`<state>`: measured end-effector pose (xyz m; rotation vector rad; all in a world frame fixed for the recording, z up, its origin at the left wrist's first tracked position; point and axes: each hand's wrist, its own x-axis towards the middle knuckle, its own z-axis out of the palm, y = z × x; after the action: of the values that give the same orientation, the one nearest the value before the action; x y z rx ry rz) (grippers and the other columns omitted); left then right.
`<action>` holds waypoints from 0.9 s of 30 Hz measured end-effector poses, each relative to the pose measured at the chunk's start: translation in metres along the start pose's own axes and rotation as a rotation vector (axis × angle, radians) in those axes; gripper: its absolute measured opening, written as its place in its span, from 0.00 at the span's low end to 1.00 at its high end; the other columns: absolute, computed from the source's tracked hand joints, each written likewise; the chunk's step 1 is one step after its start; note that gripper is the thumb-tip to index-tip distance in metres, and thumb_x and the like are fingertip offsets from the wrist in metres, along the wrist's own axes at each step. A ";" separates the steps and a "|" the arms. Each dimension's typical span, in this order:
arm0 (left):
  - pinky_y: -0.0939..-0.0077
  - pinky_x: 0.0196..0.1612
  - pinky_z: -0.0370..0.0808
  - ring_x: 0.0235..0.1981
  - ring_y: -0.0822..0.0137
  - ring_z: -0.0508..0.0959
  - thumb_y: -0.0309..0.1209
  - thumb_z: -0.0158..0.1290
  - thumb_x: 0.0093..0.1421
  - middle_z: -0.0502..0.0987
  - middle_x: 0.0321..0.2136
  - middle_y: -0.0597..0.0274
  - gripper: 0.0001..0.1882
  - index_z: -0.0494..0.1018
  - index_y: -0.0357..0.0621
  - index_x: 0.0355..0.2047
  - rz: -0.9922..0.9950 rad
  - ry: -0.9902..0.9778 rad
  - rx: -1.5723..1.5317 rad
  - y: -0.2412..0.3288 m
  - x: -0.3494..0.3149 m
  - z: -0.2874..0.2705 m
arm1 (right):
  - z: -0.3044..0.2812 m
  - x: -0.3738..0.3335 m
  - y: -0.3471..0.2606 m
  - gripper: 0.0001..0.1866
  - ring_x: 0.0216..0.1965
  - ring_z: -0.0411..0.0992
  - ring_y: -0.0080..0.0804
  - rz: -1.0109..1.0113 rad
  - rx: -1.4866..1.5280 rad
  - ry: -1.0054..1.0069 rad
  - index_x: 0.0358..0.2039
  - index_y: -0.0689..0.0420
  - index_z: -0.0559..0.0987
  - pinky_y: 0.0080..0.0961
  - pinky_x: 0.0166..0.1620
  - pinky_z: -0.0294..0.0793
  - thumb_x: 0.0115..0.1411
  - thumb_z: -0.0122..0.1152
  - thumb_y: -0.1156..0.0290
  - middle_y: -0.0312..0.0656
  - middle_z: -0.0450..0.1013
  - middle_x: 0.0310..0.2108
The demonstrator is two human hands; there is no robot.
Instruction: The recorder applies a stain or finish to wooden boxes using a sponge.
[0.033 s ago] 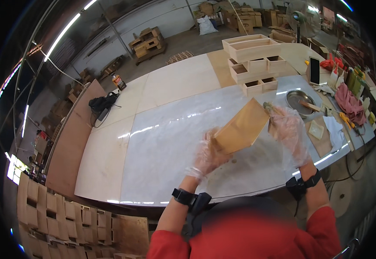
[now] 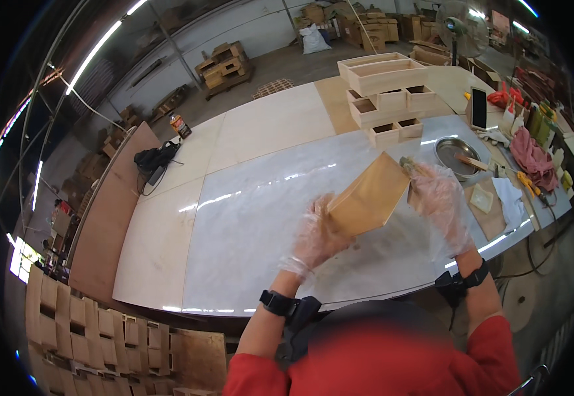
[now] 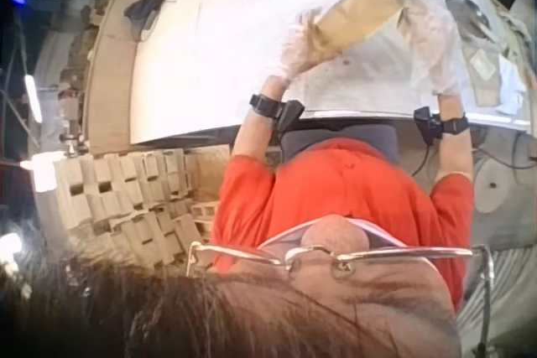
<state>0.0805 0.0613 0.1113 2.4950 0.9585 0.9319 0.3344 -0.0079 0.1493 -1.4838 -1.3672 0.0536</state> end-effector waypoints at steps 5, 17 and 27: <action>0.61 0.49 0.73 0.46 0.49 0.73 0.40 0.70 0.42 0.71 0.47 0.47 0.44 0.61 0.38 0.57 0.099 0.014 0.005 0.036 0.010 -0.027 | 0.014 -0.002 -0.002 0.16 0.35 0.76 0.43 0.066 0.081 0.032 0.44 0.61 0.80 0.30 0.38 0.74 0.61 0.59 0.64 0.49 0.78 0.37; 0.65 0.38 0.77 0.35 0.54 0.79 0.38 0.70 0.42 0.76 0.33 0.52 0.35 0.66 0.40 0.47 -0.147 0.026 -0.206 0.040 0.013 -0.009 | 0.000 -0.046 -0.064 0.20 0.25 0.70 0.37 -0.504 -0.199 -0.296 0.48 0.58 0.78 0.32 0.28 0.70 0.53 0.61 0.72 0.43 0.75 0.28; 0.67 0.41 0.80 0.33 0.66 0.79 0.32 0.65 0.52 0.76 0.37 0.62 0.24 0.67 0.41 0.46 -0.274 0.428 -0.939 0.006 0.000 -0.004 | 0.010 -0.038 0.028 0.16 0.37 0.75 0.23 0.122 0.422 -0.031 0.48 0.63 0.77 0.25 0.39 0.74 0.63 0.57 0.70 0.40 0.79 0.37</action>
<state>0.0812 0.0573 0.1175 1.3810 0.6969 1.4221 0.3349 -0.0233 0.1034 -1.2091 -1.1989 0.4191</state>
